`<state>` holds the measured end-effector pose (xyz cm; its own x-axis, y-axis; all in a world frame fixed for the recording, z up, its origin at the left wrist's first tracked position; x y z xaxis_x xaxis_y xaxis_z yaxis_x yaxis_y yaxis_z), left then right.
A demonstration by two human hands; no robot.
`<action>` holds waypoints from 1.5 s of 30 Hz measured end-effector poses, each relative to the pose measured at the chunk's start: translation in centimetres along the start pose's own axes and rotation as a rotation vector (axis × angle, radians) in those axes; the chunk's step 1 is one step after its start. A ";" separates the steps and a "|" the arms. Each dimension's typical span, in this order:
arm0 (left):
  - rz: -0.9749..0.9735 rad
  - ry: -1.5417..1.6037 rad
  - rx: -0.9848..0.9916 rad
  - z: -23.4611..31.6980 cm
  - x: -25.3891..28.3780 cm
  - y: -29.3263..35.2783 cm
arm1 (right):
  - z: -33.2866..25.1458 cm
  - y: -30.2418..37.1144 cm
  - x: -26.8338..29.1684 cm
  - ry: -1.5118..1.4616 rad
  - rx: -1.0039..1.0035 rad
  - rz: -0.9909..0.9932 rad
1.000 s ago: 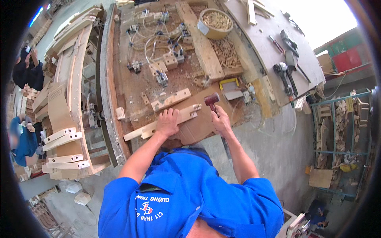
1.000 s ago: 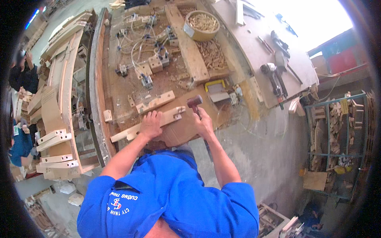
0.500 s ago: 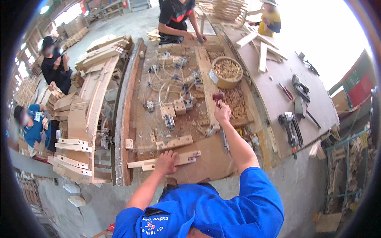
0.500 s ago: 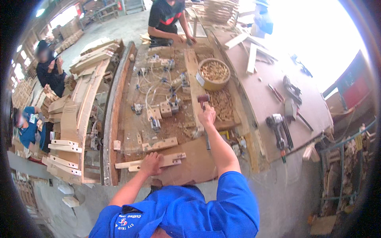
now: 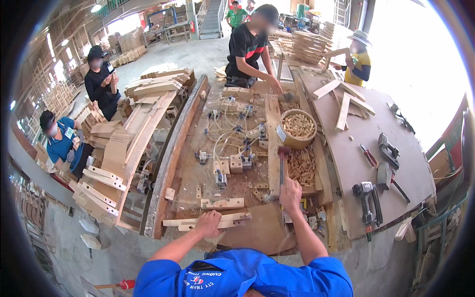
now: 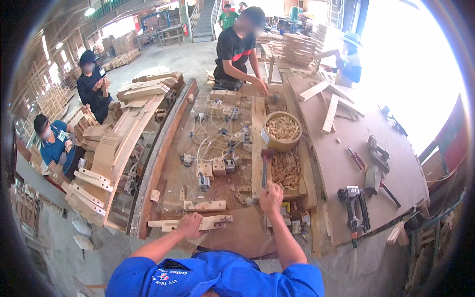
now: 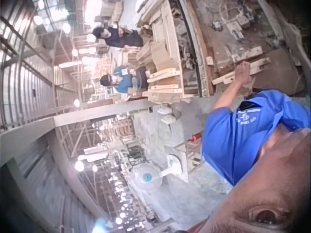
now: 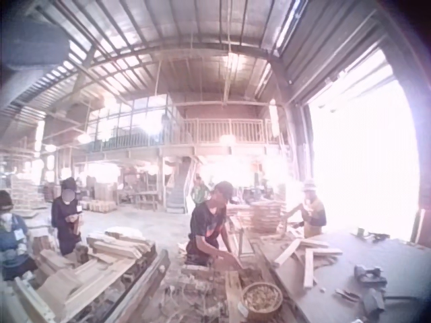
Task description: The person assembles wooden furniture components at a workbench. They insert wooden dowels into pre-drilled holes, align the pieces, and use a hammer to tap them together. They also use a pneumatic nail gun to secure the joints. The person repeats this process for multiple components.
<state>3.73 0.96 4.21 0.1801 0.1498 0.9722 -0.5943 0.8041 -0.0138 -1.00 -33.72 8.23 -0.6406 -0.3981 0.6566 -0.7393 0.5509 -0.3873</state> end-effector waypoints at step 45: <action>0.546 0.751 -0.190 7.5 30.2 -6.2 | -26.1 -4.1 15.8 -0.422 0.467 -0.207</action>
<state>6.98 -3.80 35.38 0.4118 0.8107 0.4162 -0.6198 0.5840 -0.5243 -2.65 -23.07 37.09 -0.4321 -0.7669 0.4745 -0.8072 0.0943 -0.5827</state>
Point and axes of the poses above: each hand's wrist, its own y-axis away from the middle knuckle, its own x-axis out of the back of the hand, z = x × y, the point moved 10 cm from there along -y, towards the middle knuckle, and after that the axes turned 2 degrees about z, right-handed, at the moved point
